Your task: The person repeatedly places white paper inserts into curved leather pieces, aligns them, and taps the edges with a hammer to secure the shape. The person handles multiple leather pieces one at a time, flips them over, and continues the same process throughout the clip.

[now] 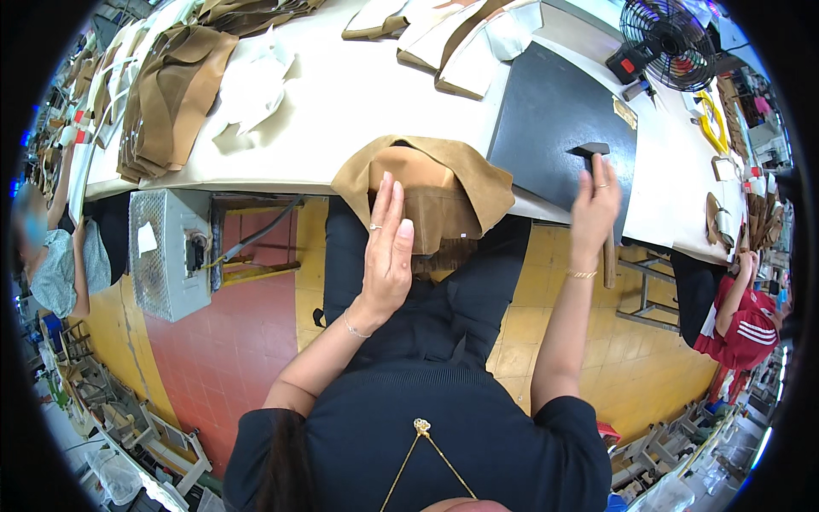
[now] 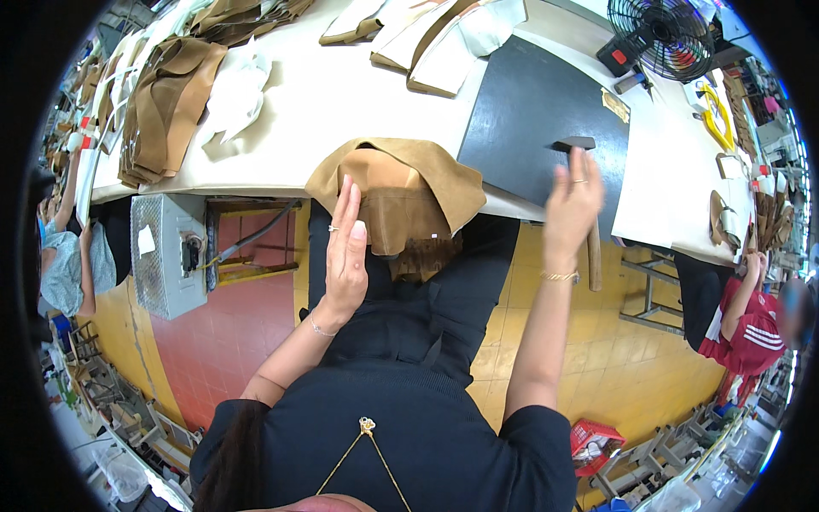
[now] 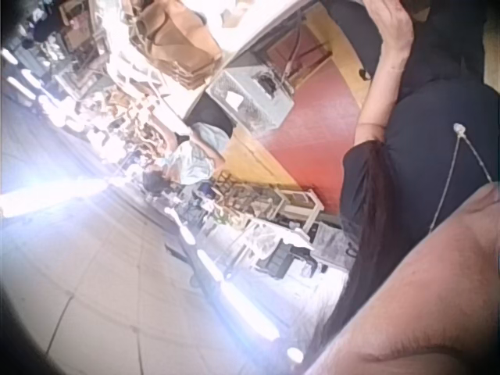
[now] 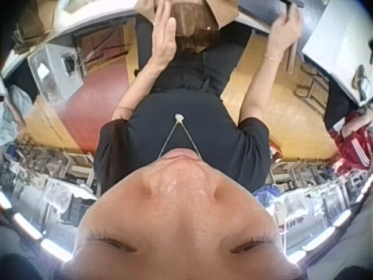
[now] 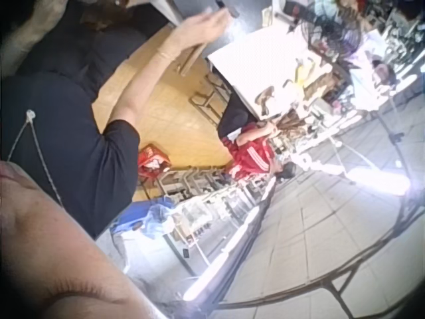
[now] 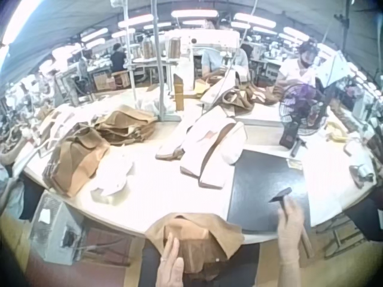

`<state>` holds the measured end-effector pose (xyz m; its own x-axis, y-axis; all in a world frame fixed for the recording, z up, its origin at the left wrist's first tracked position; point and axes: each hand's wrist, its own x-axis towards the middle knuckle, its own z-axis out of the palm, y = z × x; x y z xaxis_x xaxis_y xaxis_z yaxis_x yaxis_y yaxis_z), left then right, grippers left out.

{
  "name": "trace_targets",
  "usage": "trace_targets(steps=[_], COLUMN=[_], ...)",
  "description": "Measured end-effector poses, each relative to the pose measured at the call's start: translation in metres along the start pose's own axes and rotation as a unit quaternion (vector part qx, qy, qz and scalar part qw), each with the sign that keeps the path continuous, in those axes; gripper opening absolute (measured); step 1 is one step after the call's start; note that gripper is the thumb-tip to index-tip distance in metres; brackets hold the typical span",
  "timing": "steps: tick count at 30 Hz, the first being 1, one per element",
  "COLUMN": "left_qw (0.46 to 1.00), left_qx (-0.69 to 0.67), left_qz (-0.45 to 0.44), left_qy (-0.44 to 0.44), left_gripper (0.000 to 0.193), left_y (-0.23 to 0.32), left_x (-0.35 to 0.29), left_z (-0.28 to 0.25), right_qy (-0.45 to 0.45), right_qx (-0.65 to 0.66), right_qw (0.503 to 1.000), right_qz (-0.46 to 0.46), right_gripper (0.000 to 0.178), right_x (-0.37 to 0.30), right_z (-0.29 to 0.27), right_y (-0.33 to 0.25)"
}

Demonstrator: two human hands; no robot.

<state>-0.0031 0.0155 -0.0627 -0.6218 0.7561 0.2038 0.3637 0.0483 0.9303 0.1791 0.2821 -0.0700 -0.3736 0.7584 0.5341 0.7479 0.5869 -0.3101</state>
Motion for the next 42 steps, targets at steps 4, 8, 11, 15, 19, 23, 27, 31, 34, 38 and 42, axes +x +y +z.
trace_targets(steps=[4,8,11,15,19,23,27,31,34,38,42], left_qw=[0.998,0.997,0.995,0.995,0.993,0.990,0.988,0.949,0.929,0.876,0.906], left_qx=[-0.021,-0.046,-0.020,-0.031,-0.082,-0.132,-0.025,0.211,0.312,0.423,0.361], left_qz=[0.007,0.034,0.093,0.090,0.086,0.039,0.017,0.091,0.129,0.201,0.172], left_qy=[-0.054,-0.049,-0.020,-0.006,-0.021,-0.038,-0.149,-0.214,-0.149,-0.113,-0.138], left_gripper=[0.055,0.059,0.061,0.065,0.097,0.123,0.131,0.125,0.093,0.047,0.026], left_y=[0.015,-0.017,-0.041,-0.044,-0.064,-0.074,-0.097,-0.102,-0.099,-0.089,-0.036], left_x=[0.003,-0.001,-0.006,-0.011,-0.017,-0.020,-0.014,-0.025,-0.034,-0.012,0.028], left_z=[0.003,0.018,0.029,0.030,0.036,0.039,0.022,-0.016,-0.047,-0.094,-0.150], right_qy=[-0.203,-0.257,-0.213,-0.250,-0.271,-0.312,-0.354,-0.329,-0.203,-0.145,-0.157], right_qx=[0.395,0.518,0.562,0.584,0.591,0.571,0.523,0.416,0.146,0.126,0.173], right_qw=[0.896,0.815,0.798,0.770,0.754,0.755,0.772,0.848,0.961,0.966,0.951], right_qz=[-0.030,-0.038,-0.036,0.061,0.090,0.078,0.063,0.013,-0.115,-0.175,-0.203], right_gripper=[0.054,0.078,0.084,0.091,0.094,0.093,0.079,0.061,0.078,0.049,0.028], right_x=[-0.051,-0.104,-0.127,-0.150,-0.163,-0.164,-0.149,-0.145,-0.144,-0.114,-0.041], right_z=[-0.020,0.004,0.027,0.024,0.034,0.044,0.033,0.023,0.013,0.007,-0.044], right_y=[-0.123,-0.175,-0.168,-0.165,-0.157,-0.139,-0.129,-0.098,-0.099,-0.079,-0.068])
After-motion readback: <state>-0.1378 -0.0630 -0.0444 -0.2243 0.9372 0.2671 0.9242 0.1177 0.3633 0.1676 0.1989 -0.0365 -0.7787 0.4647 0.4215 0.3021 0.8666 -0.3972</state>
